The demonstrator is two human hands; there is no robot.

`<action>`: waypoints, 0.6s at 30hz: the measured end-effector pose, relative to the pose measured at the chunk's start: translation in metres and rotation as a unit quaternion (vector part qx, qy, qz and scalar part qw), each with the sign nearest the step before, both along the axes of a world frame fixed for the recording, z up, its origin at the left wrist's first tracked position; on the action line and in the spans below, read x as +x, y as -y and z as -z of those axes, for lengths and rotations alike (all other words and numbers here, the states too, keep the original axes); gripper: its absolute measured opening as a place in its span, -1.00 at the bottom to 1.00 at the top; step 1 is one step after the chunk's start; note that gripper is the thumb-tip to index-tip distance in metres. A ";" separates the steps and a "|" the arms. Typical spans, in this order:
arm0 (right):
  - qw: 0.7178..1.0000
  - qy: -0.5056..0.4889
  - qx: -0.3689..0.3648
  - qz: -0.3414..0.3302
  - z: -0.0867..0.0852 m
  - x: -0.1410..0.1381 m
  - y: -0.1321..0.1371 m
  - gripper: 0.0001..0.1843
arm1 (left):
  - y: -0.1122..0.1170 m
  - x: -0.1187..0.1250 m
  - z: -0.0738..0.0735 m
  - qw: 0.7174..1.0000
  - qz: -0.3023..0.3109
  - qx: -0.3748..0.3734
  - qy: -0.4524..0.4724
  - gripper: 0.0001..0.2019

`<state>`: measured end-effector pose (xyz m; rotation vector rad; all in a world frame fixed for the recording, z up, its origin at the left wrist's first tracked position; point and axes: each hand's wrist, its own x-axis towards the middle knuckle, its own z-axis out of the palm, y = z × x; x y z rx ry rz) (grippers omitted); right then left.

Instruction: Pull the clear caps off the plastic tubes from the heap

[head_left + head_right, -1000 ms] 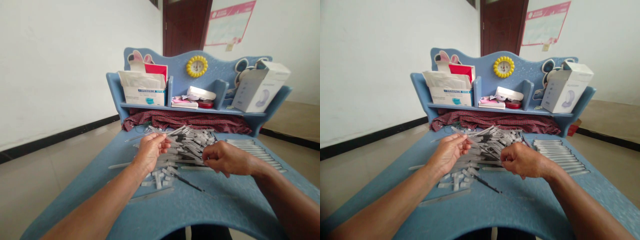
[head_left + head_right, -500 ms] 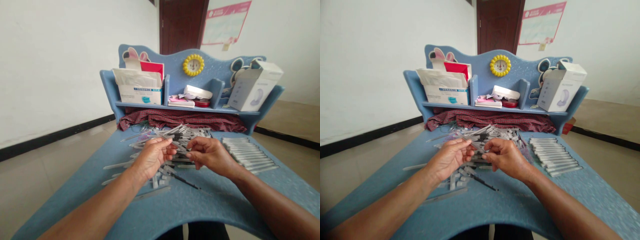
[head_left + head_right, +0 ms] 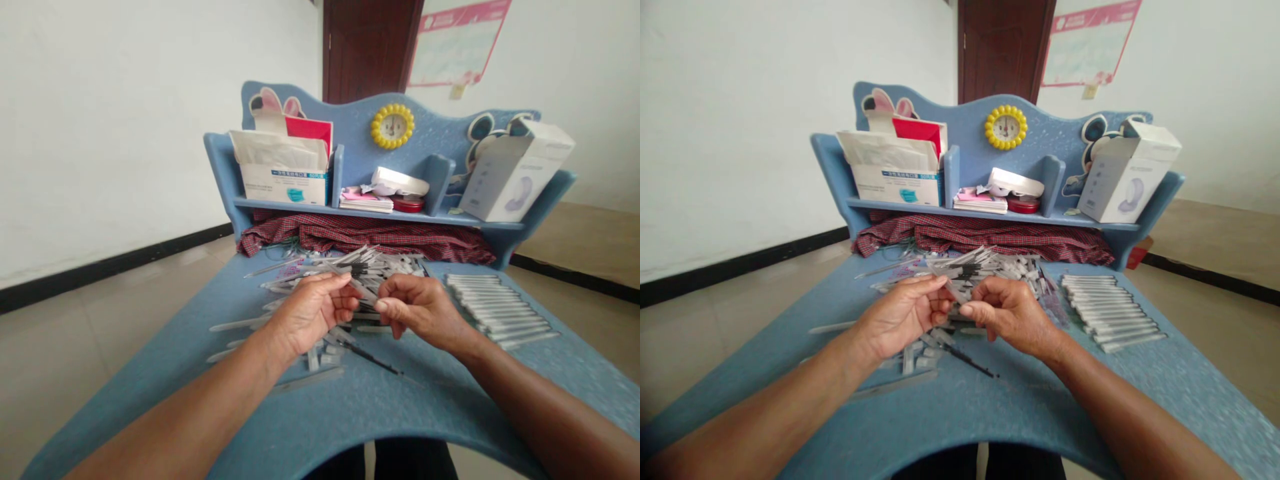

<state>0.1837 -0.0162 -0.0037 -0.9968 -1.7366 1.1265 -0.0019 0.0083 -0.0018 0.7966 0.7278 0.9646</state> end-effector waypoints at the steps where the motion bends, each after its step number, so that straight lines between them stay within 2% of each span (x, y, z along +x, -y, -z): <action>1: 1.000 0.015 -0.003 -0.013 0.000 0.001 0.000 -0.65 | 0.000 0.000 -0.001 1.000 -0.005 0.000 0.003 -0.86; 5: 0.990 0.126 -0.009 -0.069 0.003 0.003 -0.001 -0.73 | -0.002 -0.002 -0.005 0.999 -0.044 0.001 0.016 -0.84; 11: 0.931 0.331 0.039 -0.150 0.007 0.000 -0.001 -0.91 | -0.005 -0.004 -0.005 0.998 -0.057 0.004 0.017 -0.86; 14: 0.918 0.365 0.046 -0.148 0.006 0.000 -0.001 -0.92 | -0.005 -0.004 -0.002 0.999 -0.043 0.014 0.013 -0.88; 18: 0.917 0.373 0.057 -0.129 0.005 -0.004 0.001 -0.91 | -0.005 -0.004 -0.001 0.999 -0.044 0.021 0.010 -0.89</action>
